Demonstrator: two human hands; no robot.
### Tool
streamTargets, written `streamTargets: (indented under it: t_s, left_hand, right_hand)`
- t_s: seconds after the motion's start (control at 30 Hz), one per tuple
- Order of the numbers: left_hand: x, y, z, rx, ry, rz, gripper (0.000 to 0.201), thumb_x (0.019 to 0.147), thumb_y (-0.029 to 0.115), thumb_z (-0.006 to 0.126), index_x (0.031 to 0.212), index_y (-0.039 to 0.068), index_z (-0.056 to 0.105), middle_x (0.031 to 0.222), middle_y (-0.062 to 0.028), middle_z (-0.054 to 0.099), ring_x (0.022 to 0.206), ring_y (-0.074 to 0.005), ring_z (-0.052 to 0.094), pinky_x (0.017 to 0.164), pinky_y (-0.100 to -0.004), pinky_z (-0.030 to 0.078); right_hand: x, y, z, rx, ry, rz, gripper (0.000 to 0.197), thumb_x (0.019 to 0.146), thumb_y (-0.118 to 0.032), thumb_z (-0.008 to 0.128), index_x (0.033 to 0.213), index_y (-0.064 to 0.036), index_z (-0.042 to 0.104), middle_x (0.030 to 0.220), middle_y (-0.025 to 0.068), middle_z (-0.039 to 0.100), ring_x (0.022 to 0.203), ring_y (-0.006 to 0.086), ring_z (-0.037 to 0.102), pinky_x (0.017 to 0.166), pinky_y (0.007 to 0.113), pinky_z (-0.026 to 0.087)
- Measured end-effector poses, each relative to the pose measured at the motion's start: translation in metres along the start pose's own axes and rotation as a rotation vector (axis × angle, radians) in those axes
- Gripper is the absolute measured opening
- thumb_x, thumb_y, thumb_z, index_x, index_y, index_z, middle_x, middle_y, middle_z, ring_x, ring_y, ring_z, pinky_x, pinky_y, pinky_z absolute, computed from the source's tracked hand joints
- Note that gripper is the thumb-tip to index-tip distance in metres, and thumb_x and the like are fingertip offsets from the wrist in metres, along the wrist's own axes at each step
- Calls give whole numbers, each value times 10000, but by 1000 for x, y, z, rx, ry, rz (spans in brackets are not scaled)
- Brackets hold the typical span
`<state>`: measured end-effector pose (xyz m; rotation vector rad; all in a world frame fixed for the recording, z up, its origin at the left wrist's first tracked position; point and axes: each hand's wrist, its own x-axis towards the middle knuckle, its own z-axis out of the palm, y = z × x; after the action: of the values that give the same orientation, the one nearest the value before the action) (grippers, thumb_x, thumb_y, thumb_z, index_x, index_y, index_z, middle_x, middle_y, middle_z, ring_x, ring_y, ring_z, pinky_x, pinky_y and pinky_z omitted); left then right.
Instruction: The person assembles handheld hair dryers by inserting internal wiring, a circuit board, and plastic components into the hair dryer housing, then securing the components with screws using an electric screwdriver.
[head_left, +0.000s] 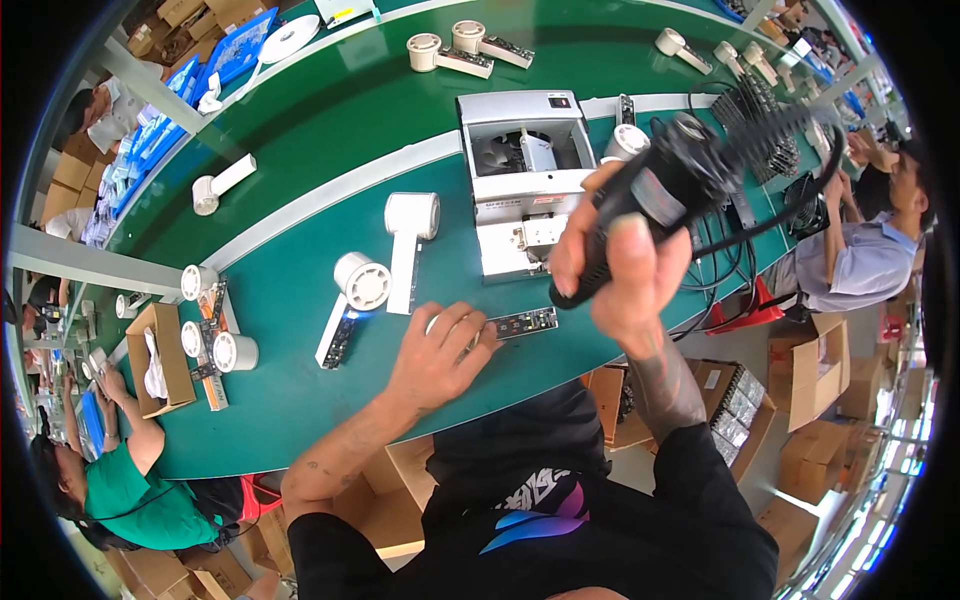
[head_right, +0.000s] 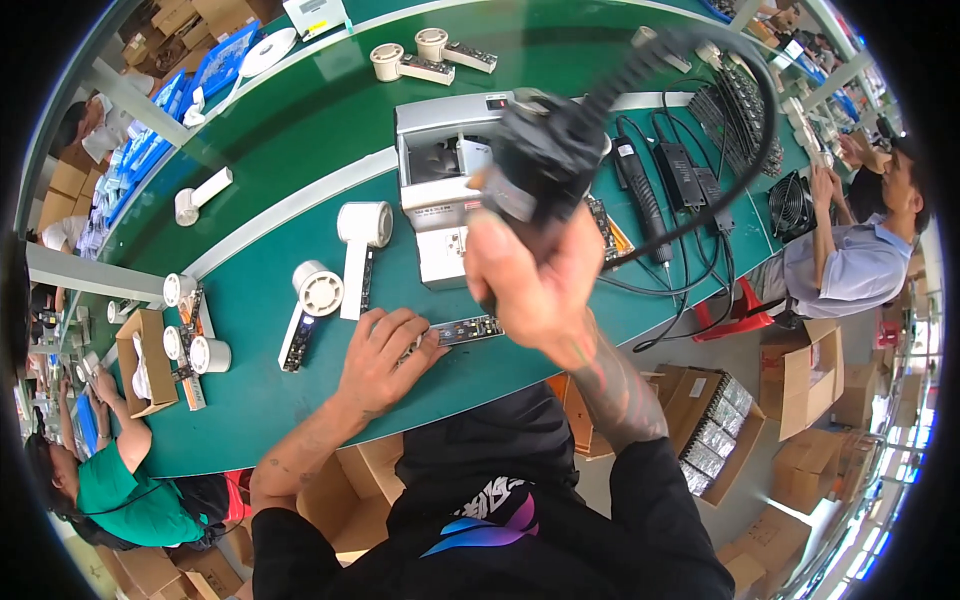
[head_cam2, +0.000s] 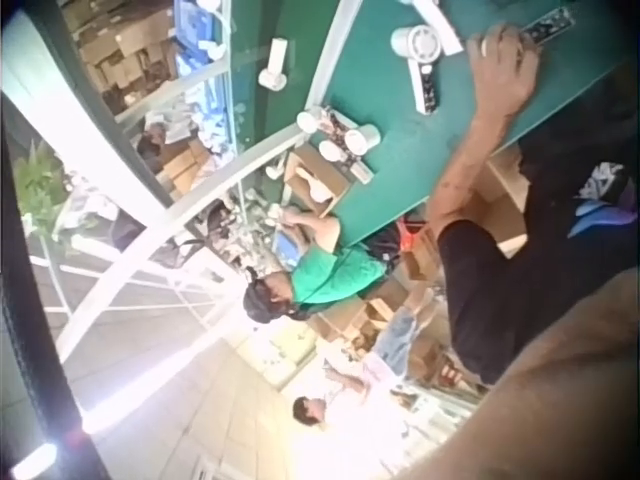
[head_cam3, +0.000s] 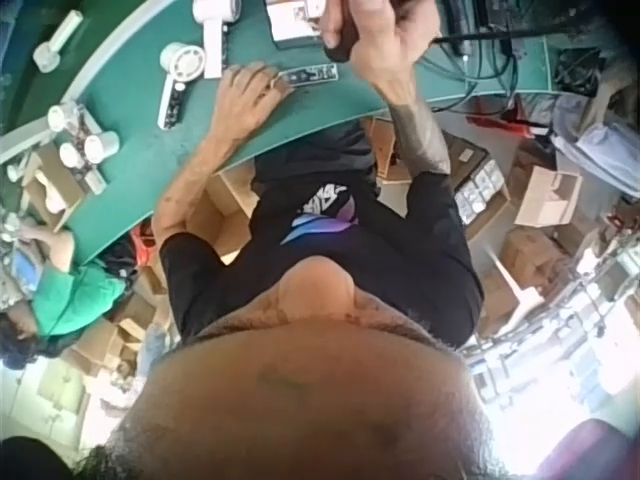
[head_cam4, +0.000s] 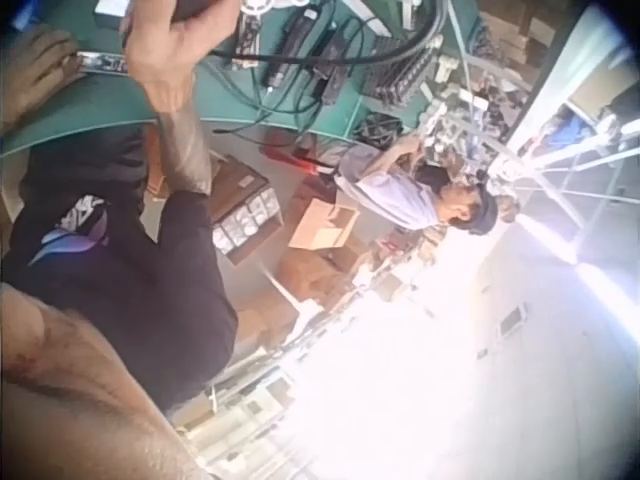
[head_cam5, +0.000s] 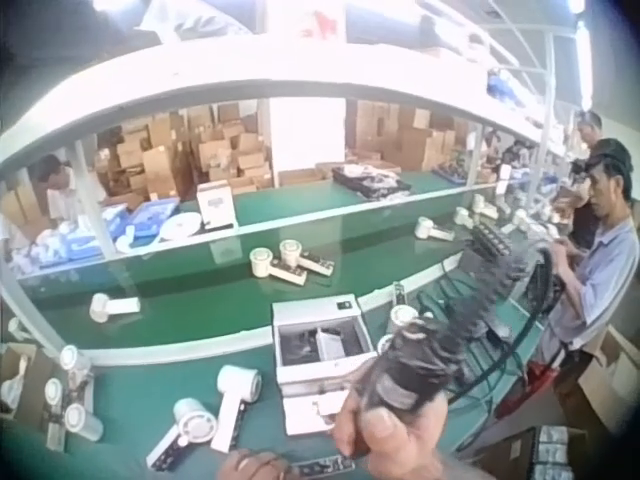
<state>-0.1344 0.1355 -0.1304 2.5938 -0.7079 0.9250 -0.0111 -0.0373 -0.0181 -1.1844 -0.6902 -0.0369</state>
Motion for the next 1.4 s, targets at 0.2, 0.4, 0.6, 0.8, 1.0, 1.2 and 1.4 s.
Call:
streamTargets:
  t_s: [0.2,0.4,0.6,0.8,1.0,1.2,1.4]
  left_hand:
    - [1,1,-1,-11,-3,-12,252,790,118,813,980,20,681,1044,-118,650,1002,-277,635,768,-433,489]
    - [0,1,0,-6,-18,-12,262,791,118,811,993,14,679,1053,-120,648,1007,-278,632,777,-438,489]
    - [2,2,-3,-51,-6,-27,350,735,104,879,1013,29,680,1036,-105,660,975,-276,644,757,-435,486]
    - [2,0,-3,-73,-3,-38,349,739,101,877,1018,23,683,1036,-108,659,976,-279,644,757,-440,488]
    - [4,-2,-1,-59,-10,-7,254,788,93,808,994,17,681,1054,-117,641,1015,-278,632,784,-442,487]
    - [16,10,10,-57,1,-29,331,752,82,851,1030,9,687,1080,-133,646,1018,-301,633,774,-424,499]
    - [27,11,-7,-208,-58,-102,338,754,55,815,1072,29,705,1155,-166,631,1062,-341,636,850,-456,536]
  right_hand:
    - [-22,-8,-13,3,88,72,664,965,-546,632,1184,56,456,658,99,511,448,145,476,416,305,418]
    - [-24,1,-17,14,89,34,620,987,-507,621,1182,56,450,644,100,510,450,155,489,423,310,431]
    - [-42,-6,-12,14,20,32,652,916,-555,722,1137,-9,443,659,88,513,480,157,499,450,308,441]
    - [-49,0,-15,91,47,72,686,878,-580,762,1129,-41,421,663,73,509,485,156,492,447,309,438]
    - [-44,-4,-20,27,22,64,689,897,-607,722,1145,-48,403,631,59,501,449,170,491,440,317,446]
    - [4,-29,-12,190,4,-125,817,889,-800,544,1255,-78,430,641,38,485,472,154,509,430,296,434]
    - [38,1,12,-120,-67,-83,377,926,-145,777,1201,18,577,803,-40,570,703,26,481,603,203,404]
